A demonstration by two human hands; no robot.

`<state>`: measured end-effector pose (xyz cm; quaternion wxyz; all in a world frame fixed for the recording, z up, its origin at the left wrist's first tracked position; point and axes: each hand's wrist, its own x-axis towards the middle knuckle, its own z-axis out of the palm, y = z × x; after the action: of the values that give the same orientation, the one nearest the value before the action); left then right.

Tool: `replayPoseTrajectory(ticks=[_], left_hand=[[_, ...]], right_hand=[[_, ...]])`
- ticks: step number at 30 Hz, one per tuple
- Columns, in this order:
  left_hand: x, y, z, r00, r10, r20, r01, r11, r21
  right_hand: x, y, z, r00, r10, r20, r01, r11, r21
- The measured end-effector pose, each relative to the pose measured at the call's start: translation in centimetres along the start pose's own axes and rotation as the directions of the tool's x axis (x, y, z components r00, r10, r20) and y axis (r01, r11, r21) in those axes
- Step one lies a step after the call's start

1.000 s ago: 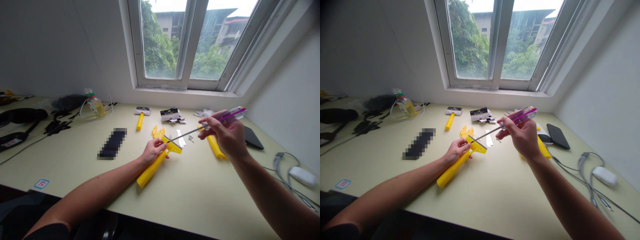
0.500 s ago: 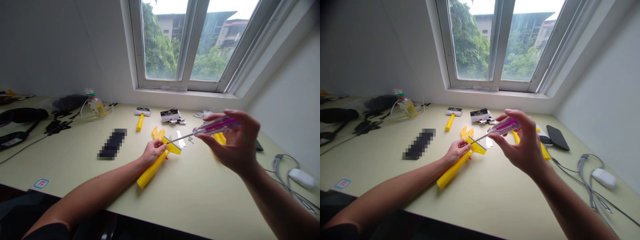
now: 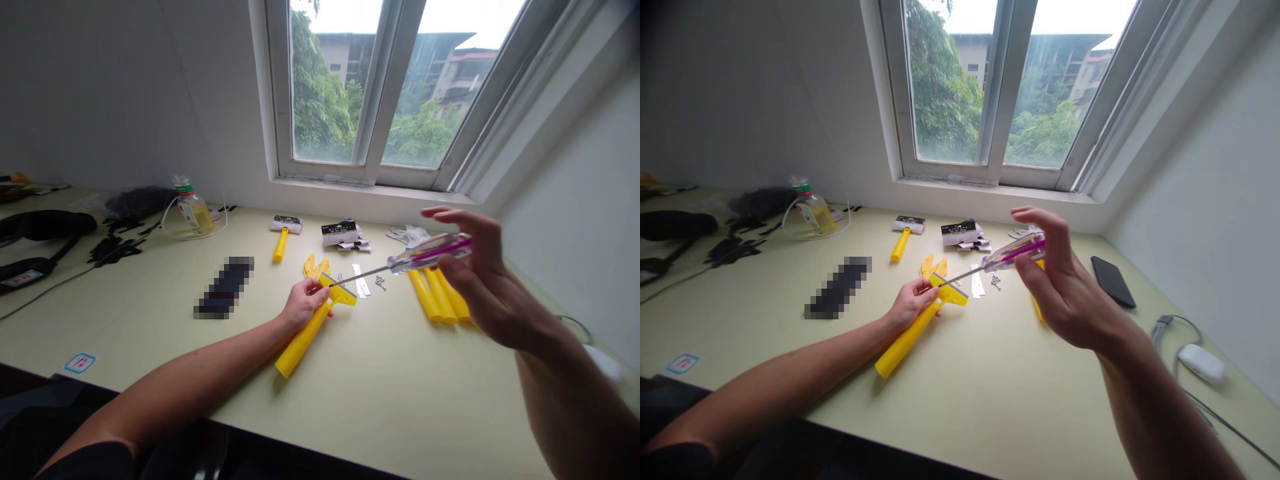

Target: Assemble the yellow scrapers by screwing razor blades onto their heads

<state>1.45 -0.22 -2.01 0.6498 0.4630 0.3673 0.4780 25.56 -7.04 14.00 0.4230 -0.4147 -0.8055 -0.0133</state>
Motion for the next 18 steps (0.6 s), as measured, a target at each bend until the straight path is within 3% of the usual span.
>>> replayPoseTrajectory(ticks=[2,6,10,14,18], left_hand=[[0.1,0.2,-0.1,1.000,-0.002,-0.017,0.001,1.000,-0.013],[0.1,1.8,-0.3,0.997,0.064,-0.034,-0.064,0.998,-0.002],[0.0,3.3,-0.5,0.982,0.154,-0.113,-0.151,0.988,0.034],[-0.1,3.6,-0.5,0.969,0.193,-0.155,-0.184,0.980,0.071],[-0.1,3.7,-0.4,0.956,0.218,-0.196,-0.204,0.975,0.087]], right_hand=[[0.2,0.2,0.1,0.999,0.012,0.039,-0.011,1.000,-0.015],[0.8,-0.1,-0.8,0.987,-0.013,-0.160,-0.044,0.936,-0.350],[1.6,-0.3,-1.1,0.999,0.006,-0.031,-0.011,0.988,-0.155],[1.6,0.3,-0.4,0.988,0.088,-0.128,-0.123,0.947,-0.298],[1.2,1.0,0.2,0.998,0.059,-0.025,-0.061,0.995,-0.080]])
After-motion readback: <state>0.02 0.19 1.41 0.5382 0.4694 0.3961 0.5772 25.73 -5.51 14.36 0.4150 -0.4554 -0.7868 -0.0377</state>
